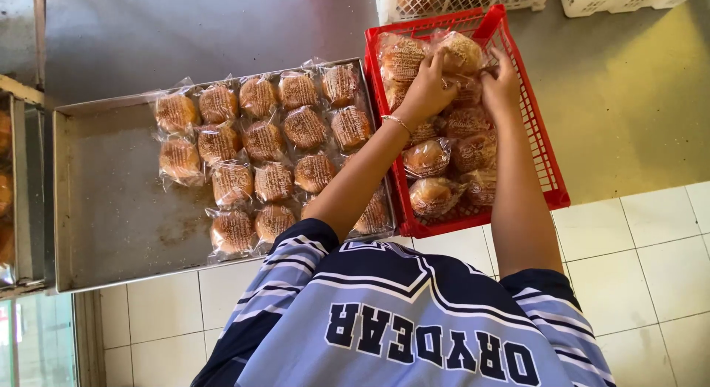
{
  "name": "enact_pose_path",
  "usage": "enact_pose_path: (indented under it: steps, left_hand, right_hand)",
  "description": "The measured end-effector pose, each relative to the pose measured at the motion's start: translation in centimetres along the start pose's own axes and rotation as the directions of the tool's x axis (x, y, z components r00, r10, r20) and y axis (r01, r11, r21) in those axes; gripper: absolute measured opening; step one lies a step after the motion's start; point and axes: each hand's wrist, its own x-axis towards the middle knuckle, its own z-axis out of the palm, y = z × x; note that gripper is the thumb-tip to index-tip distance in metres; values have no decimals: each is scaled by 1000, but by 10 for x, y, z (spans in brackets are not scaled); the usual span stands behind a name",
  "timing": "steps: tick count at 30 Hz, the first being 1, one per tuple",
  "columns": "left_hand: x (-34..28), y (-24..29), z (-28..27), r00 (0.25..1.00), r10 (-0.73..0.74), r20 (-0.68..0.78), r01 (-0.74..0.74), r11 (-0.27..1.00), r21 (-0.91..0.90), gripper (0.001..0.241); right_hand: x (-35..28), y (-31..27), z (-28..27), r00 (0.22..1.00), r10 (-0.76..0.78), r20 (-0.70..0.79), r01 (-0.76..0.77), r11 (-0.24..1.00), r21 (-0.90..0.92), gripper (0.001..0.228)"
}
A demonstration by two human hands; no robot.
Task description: Arranging individually wrapped bread buns from a plastic crate onto a baking tray.
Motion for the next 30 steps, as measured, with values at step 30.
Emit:
enact_pose_path:
  steps: [30]
  left_hand:
    - [-28,13,-76,894,-120,-432,-140,841,-523,51]
  right_hand:
    - [-28,-95,17,911,-384,-148,406,897,172,26]
